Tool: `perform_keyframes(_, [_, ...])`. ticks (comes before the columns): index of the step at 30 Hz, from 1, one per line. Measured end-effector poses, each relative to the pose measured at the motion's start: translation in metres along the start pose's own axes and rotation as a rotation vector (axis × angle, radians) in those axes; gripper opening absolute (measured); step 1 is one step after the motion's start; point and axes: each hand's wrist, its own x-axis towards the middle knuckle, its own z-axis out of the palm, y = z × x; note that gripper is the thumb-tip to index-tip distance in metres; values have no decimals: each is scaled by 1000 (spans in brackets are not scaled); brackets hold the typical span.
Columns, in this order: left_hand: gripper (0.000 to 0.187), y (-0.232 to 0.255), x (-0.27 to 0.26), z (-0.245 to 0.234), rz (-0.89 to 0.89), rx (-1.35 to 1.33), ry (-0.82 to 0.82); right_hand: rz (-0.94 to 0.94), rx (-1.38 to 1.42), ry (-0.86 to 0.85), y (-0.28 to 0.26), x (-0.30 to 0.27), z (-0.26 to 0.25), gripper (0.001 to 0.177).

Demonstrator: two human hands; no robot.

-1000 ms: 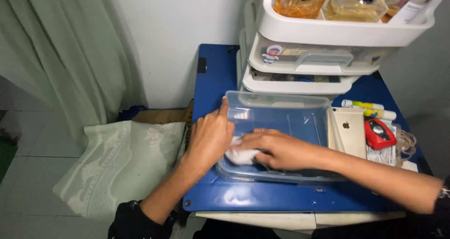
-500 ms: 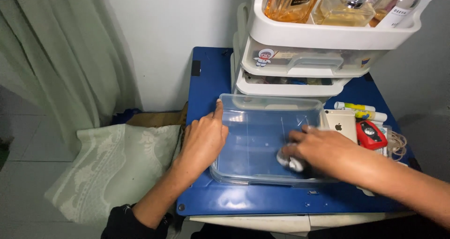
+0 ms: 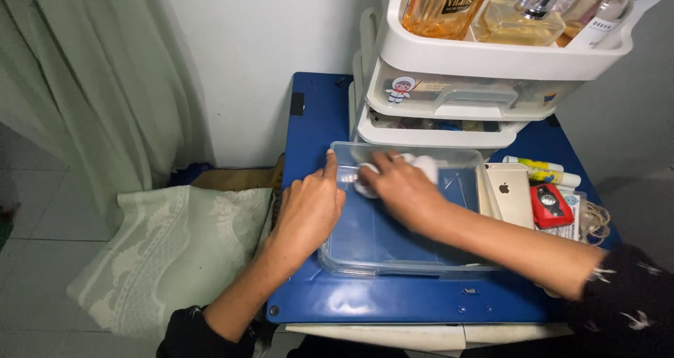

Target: The person empties a clear plastic container, wipes its interior with a cloth, and then repacks various small items including a smartphone, a red device, tubes, and packets back into the container. The person then wipes the container's exterior before closing it.

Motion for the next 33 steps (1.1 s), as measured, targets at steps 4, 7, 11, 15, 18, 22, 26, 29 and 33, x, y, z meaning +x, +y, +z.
perform_keyframes(4, [59, 1, 1, -2, -13, 1, -17, 60, 292, -12, -20, 15, 1, 35])
perform_keyframes(7, [60, -1, 1, -1, -30, -11, -31, 143, 482, -92, -28, 12, 3, 33])
perform_keyframes(11, [61, -1, -1, 0, -24, -16, -11, 76, 795, -296, -24, -10, -22, 40])
perform_keyframes(15, [61, 0, -1, 1, -31, -10, -6, -91, 967, -480, -23, -20, -62, 35])
perform_keyframes(18, [60, 0, -1, 0, -38, -46, -15, -181, 867, -480, 1, -19, -61, 32])
perform_keyframes(22, [61, -2, -2, -1, -33, -55, -25, -151, 184, -150, 9, -6, -54, 30])
perform_keyframes(26, [61, -2, -2, -1, -8, -53, -16, -404, -152, 84, 22, 4, 8, 22])
perform_keyframes(29, [61, -4, 0, -1, -6, -42, -23, -486, -302, 242, 29, 1, 20, 16])
perform_keyframes(33, [59, 2, -3, -13, -6, -79, -18, -196, -384, 138, 31, -33, 6, 13])
